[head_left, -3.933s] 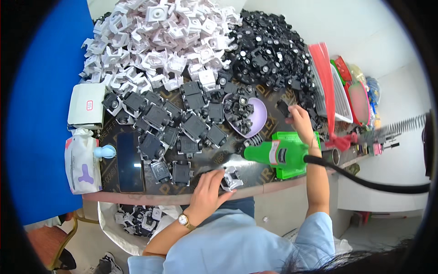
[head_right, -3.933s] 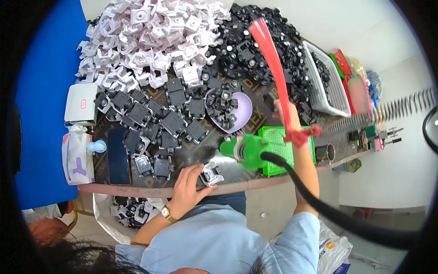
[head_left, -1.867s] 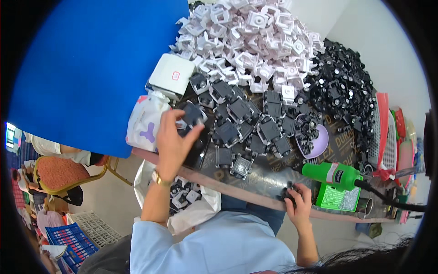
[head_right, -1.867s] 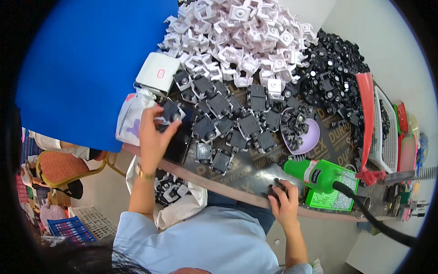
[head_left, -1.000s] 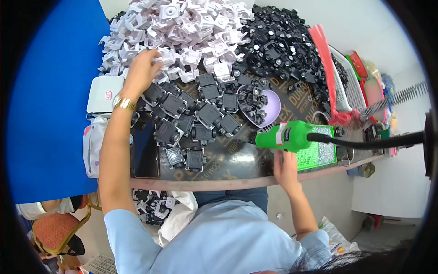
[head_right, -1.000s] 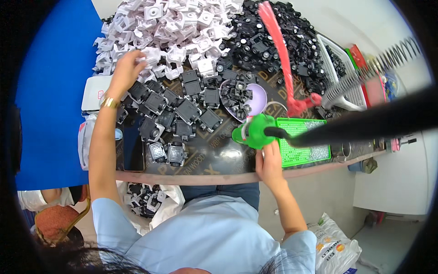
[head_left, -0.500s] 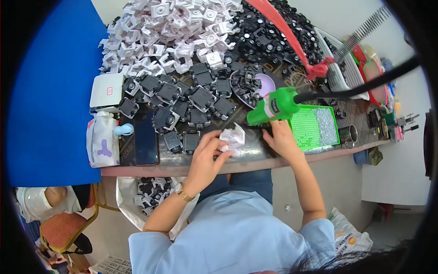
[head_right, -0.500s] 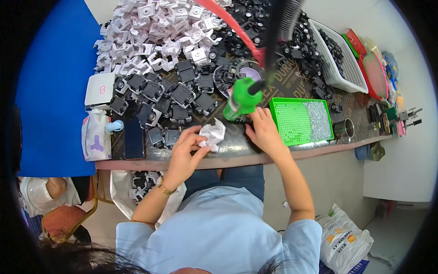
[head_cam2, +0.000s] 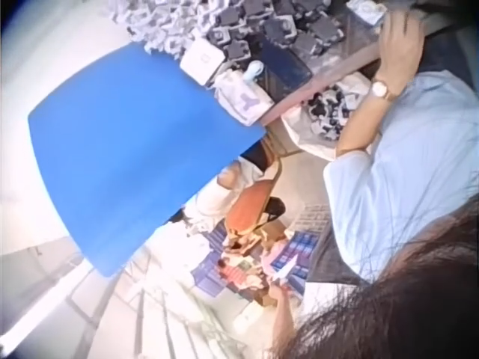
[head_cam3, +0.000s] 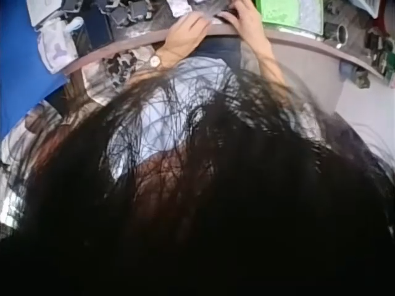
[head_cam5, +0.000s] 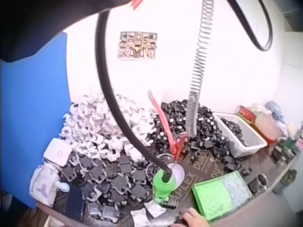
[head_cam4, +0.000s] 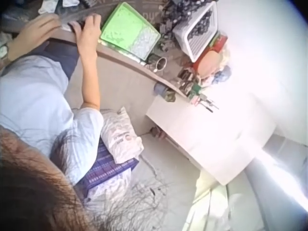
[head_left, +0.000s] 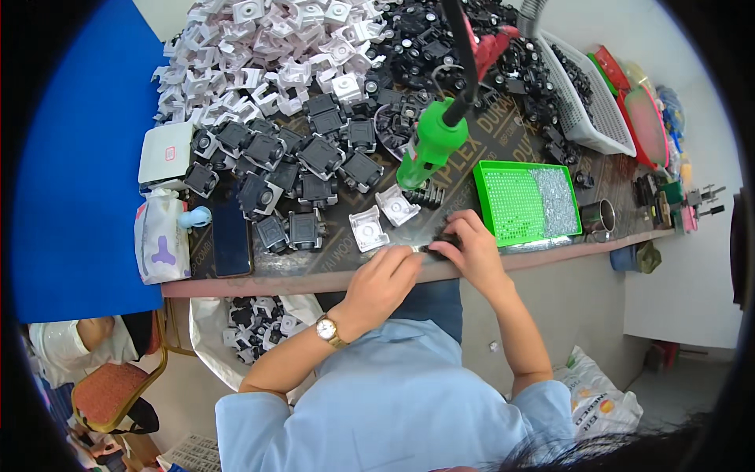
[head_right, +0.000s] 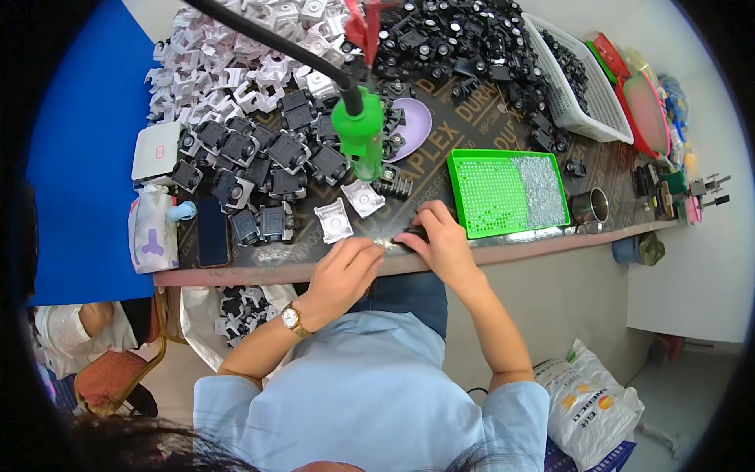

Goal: The person assembles electronic cooling fans into plastic housings by hand, securing them with screws using an electric screwdriver.

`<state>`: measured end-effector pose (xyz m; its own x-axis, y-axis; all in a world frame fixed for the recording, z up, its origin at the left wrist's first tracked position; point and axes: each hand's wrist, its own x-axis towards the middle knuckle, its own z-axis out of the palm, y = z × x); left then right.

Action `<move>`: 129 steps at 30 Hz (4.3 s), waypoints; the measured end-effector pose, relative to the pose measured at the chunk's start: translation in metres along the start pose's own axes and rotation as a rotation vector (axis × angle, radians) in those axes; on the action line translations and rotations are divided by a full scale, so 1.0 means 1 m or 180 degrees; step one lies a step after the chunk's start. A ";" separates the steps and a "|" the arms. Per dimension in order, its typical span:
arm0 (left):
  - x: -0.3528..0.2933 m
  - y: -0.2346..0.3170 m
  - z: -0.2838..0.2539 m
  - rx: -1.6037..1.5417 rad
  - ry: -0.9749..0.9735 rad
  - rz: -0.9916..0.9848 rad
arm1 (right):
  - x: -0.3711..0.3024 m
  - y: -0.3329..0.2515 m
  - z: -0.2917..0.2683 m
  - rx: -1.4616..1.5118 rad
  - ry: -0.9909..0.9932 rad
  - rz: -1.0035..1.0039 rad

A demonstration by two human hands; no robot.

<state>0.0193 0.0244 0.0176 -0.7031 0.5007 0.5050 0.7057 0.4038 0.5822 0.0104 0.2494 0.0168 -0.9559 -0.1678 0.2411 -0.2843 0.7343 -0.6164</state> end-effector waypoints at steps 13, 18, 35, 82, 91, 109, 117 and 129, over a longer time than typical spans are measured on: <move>0.026 -0.013 0.046 -0.1000 -0.0288 -0.0852 | -0.022 0.010 0.009 0.1249 0.0453 0.0476; 0.034 -0.007 0.045 -0.0814 -0.0141 -0.0745 | -0.029 -0.008 -0.001 0.0772 0.0669 0.0439; 0.036 -0.011 0.050 -0.0873 -0.0256 -0.0748 | -0.012 0.003 -0.007 0.0875 0.0027 0.0410; -0.029 -0.030 -0.009 0.0011 0.0792 -0.0991 | 0.054 -0.038 0.011 0.0334 0.0477 -0.0577; -0.030 -0.031 -0.004 -0.0027 0.0861 -0.0890 | 0.144 0.070 0.020 0.0273 0.0503 -0.0152; -0.033 -0.011 -0.023 -0.0694 0.0641 -0.0301 | 0.021 -0.022 -0.004 0.3935 -0.1310 0.1458; -0.030 -0.010 -0.021 -0.0712 0.0634 -0.0268 | 0.018 -0.017 0.001 0.3682 -0.1531 0.1178; -0.029 -0.017 -0.022 -0.0960 0.0418 -0.0192 | 0.027 -0.046 -0.045 0.2806 -0.2105 0.1177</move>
<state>0.0257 -0.0143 0.0068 -0.7620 0.3718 0.5302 0.6185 0.1752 0.7660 0.0009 0.2407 0.0855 -0.7693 -0.5405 -0.3407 0.3160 0.1416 -0.9381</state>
